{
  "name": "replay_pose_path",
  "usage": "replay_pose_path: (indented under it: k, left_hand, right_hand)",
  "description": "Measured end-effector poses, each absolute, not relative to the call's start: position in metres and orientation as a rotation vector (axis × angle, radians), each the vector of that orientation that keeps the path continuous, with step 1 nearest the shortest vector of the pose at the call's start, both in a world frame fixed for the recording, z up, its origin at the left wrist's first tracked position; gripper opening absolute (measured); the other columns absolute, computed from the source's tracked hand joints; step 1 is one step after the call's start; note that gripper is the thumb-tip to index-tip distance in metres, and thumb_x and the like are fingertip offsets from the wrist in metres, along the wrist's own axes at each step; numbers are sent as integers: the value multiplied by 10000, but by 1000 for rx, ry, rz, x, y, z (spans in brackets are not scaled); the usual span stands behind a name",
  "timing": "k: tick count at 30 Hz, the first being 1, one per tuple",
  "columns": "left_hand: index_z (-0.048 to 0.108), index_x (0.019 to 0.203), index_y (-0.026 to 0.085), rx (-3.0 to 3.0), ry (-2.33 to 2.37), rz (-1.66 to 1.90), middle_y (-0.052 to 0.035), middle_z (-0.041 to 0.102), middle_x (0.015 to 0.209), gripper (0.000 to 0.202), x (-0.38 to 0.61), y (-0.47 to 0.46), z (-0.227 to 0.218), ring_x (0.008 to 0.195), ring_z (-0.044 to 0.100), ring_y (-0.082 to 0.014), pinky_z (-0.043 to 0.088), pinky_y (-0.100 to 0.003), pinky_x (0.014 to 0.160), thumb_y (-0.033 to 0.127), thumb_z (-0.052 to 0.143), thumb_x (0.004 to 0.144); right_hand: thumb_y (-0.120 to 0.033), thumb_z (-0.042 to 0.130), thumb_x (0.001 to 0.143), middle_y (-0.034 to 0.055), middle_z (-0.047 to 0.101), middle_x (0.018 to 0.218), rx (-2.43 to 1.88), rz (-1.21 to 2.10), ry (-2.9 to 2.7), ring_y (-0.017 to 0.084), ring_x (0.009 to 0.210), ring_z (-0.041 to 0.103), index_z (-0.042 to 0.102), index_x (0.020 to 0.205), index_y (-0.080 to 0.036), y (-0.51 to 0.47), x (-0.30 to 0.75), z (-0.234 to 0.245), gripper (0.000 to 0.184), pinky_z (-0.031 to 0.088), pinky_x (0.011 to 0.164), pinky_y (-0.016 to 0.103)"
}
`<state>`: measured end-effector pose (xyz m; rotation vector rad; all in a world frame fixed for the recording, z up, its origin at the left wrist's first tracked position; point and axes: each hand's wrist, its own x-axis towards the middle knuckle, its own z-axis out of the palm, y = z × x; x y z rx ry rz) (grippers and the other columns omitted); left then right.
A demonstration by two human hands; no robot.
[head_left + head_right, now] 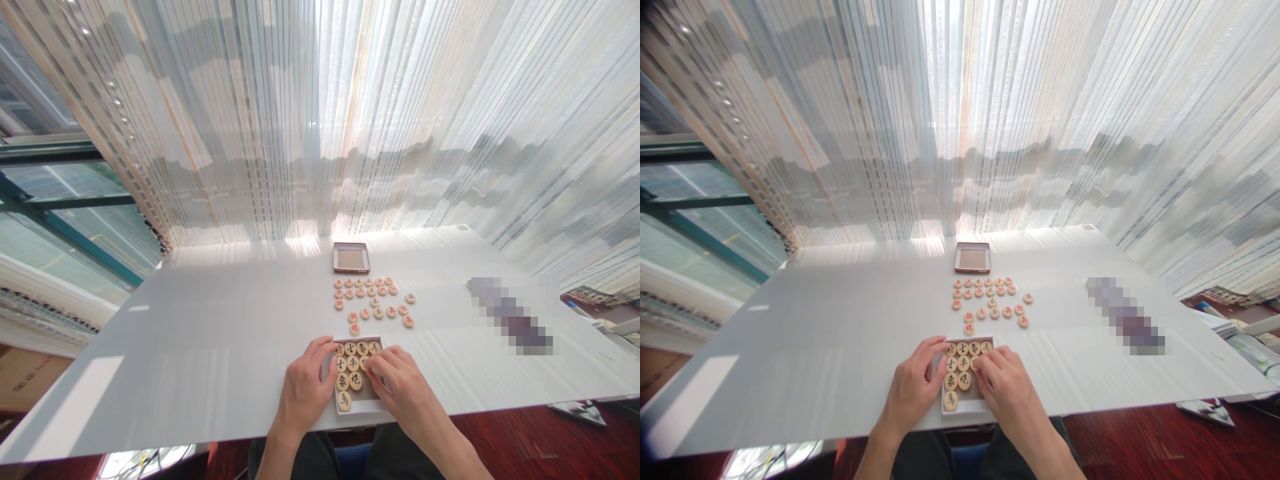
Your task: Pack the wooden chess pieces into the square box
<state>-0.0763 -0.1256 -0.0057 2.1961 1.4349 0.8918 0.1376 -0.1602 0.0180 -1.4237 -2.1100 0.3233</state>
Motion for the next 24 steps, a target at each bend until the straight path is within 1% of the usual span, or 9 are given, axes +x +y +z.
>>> replay_pose_path:
  k: [3, 6, 12, 15, 20, 24]
  left_hand:
    - [640, 1166, 283, 2191, 1439, 875, -10, 641, 1315, 250, -76, -126, -6, 778, 701, -151, 607, -297, 725, 226, 505, 964]
    - [639, 1165, 281, 2187, 1436, 868, -13, 639, 1316, 245, -76, -126, -5, 736, 691, -140, 604, -298, 718, 232, 503, 967]
    - [641, 1160, 280, 2191, 1436, 867, -12, 639, 1316, 242, -76, -126, -4, 815, 702, -156, 598, -291, 729, 229, 501, 970]
    - [639, 1162, 282, 2193, 1434, 865, -7, 638, 1318, 242, -76, -126, -5, 822, 701, -157, 595, -290, 730, 229, 505, 968]
    - [633, 1169, 290, 2182, 1450, 850, 1, 635, 1321, 240, -76, -126, -6, 743, 682, -137, 584, -287, 714, 240, 502, 974]
    - [632, 1165, 294, 2178, 1455, 841, 3, 634, 1322, 232, -76, -127, -6, 671, 650, -124, 576, -295, 723, 258, 498, 979]
  right_hand:
    - [-109, 504, 968, 49, 661, 882, -1428, 326, -2111, 229, 867, 600, 621, 942, -231, -159, 138, 17, 171, 501, 767, 368]
    - [-121, 497, 975, 50, 664, 889, -1436, 340, -2108, 229, 872, 603, 625, 942, -228, -158, 138, 15, 170, 504, 772, 376]
    - [-154, 535, 969, 51, 678, 912, -1396, 357, -2073, 236, 883, 616, 638, 970, -237, -160, 140, 19, 132, 516, 778, 388]
    - [-180, 550, 971, 55, 686, 967, -1358, 365, -2015, 240, 936, 625, 646, 1016, -250, -161, 142, 21, 127, 525, 831, 402]
    - [-239, 552, 979, 67, 672, 1057, -1377, 347, -1878, 254, 1050, 615, 641, 1074, -257, -160, 156, 10, 131, 530, 906, 414]
    - [-298, 577, 963, 84, 621, 1200, -1512, 298, -1774, 274, 1157, 583, 620, 1169, -269, -154, 166, -2, 212, 516, 979, 456]
